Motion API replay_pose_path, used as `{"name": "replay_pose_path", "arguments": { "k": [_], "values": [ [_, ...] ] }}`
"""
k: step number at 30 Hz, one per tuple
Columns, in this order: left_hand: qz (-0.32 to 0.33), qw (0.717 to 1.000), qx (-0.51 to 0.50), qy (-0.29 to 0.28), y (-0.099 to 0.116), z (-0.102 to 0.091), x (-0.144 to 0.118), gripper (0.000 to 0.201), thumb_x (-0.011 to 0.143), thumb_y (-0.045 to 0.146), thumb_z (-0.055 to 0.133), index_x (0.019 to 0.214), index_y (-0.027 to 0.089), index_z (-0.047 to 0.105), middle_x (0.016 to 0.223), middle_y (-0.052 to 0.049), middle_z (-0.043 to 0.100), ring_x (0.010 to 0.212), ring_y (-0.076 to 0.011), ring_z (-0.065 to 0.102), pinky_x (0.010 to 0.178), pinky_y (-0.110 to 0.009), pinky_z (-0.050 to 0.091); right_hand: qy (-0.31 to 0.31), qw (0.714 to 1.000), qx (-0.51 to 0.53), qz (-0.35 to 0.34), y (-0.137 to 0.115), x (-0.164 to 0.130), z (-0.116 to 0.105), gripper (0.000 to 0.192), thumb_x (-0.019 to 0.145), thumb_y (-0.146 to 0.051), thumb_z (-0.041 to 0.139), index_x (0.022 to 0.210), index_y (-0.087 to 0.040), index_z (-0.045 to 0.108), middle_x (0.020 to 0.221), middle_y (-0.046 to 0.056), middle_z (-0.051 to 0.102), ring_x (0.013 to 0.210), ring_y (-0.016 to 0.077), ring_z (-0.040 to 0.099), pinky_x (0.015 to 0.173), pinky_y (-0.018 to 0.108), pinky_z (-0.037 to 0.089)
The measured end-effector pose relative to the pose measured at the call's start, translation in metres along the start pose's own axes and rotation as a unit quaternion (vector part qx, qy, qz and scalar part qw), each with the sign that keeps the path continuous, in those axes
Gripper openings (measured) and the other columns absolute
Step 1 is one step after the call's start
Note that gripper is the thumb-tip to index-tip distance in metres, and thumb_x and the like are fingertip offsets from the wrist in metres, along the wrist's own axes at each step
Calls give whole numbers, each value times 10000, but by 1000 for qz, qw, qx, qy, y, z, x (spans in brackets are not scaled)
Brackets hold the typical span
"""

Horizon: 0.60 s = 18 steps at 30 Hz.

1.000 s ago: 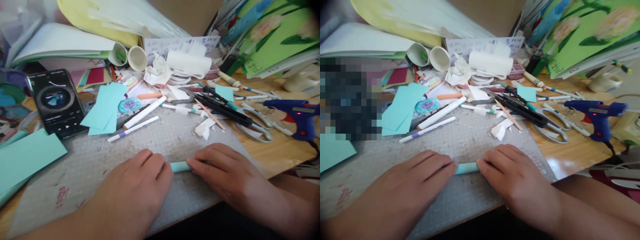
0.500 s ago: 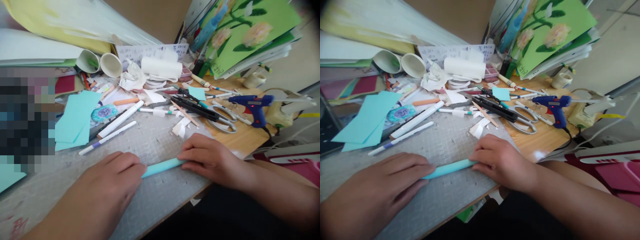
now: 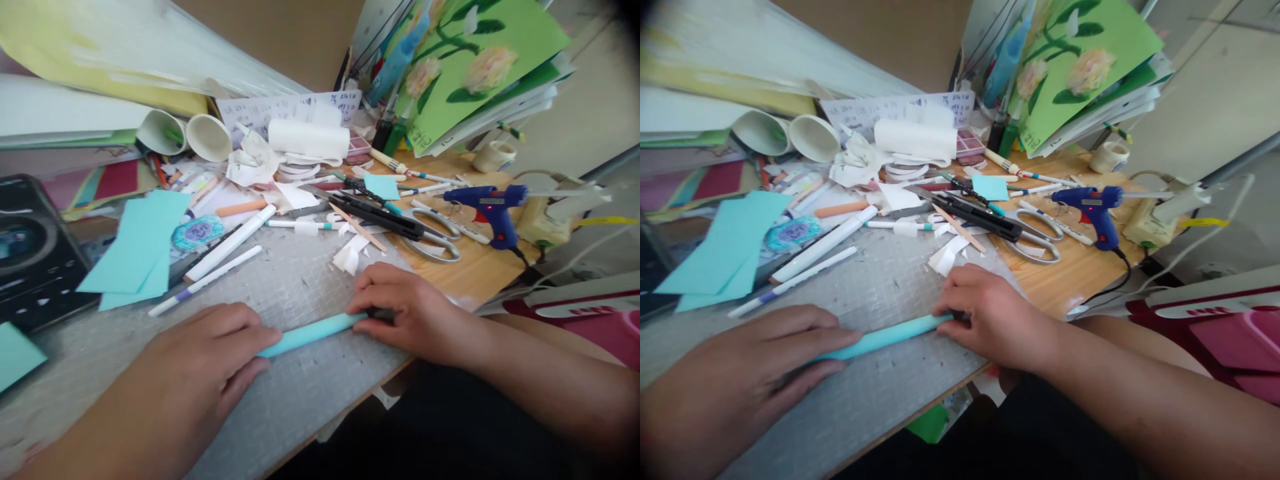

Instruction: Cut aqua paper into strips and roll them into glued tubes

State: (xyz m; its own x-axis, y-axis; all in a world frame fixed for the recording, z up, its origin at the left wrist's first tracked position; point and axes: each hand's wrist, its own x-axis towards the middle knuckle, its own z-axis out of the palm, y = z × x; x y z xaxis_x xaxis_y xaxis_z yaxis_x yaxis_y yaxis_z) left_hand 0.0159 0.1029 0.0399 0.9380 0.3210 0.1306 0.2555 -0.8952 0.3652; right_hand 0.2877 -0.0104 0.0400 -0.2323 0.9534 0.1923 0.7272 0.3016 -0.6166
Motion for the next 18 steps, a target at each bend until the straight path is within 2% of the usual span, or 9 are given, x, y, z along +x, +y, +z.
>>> {"name": "replay_pose_path", "arguments": {
  "k": [5, 10, 14, 18],
  "values": [
    [-57, 997, -29, -39, 3, -17, -8, 146, 898, 176, 532, 992, 229, 630, 893, -4, 638, 802, -176, 620, 689, -290, 468, 4, 1000, -5, -16, 6, -3, 4, 65, 868, -215, 640, 902, -202, 694, 874, 49, 620, 808, 176, 594, 676, 298, 499],
    [-114, 990, -65, -51, 0, -20, -20, 71, 845, 170, 628, 909, 201, 633, 871, -7, 632, 804, -178, 591, 715, -307, 450, 13, 998, -43, -39, 11, -6, 7, 72, 888, -289, 622, 922, -250, 671, 916, 43, 609, 833, 186, 613, 662, 311, 529],
    [-116, 989, -96, -14, 3, -17, -21, 178, 794, 209, 715, 961, 203, 654, 934, -19, 612, 853, -182, 574, 746, -313, 445, 24, 995, -79, -55, 12, -6, 7, 114, 904, -340, 602, 933, -253, 669, 946, 64, 616, 851, 207, 635, 673, 337, 552],
    [-95, 987, -129, 19, 6, -9, -20, 142, 822, 180, 684, 961, 192, 659, 956, -23, 600, 869, -163, 561, 754, -286, 434, 11, 994, -89, -62, 14, -7, 7, 100, 904, -328, 606, 963, -268, 661, 928, 61, 627, 830, 209, 646, 644, 328, 561]
  ]
}}
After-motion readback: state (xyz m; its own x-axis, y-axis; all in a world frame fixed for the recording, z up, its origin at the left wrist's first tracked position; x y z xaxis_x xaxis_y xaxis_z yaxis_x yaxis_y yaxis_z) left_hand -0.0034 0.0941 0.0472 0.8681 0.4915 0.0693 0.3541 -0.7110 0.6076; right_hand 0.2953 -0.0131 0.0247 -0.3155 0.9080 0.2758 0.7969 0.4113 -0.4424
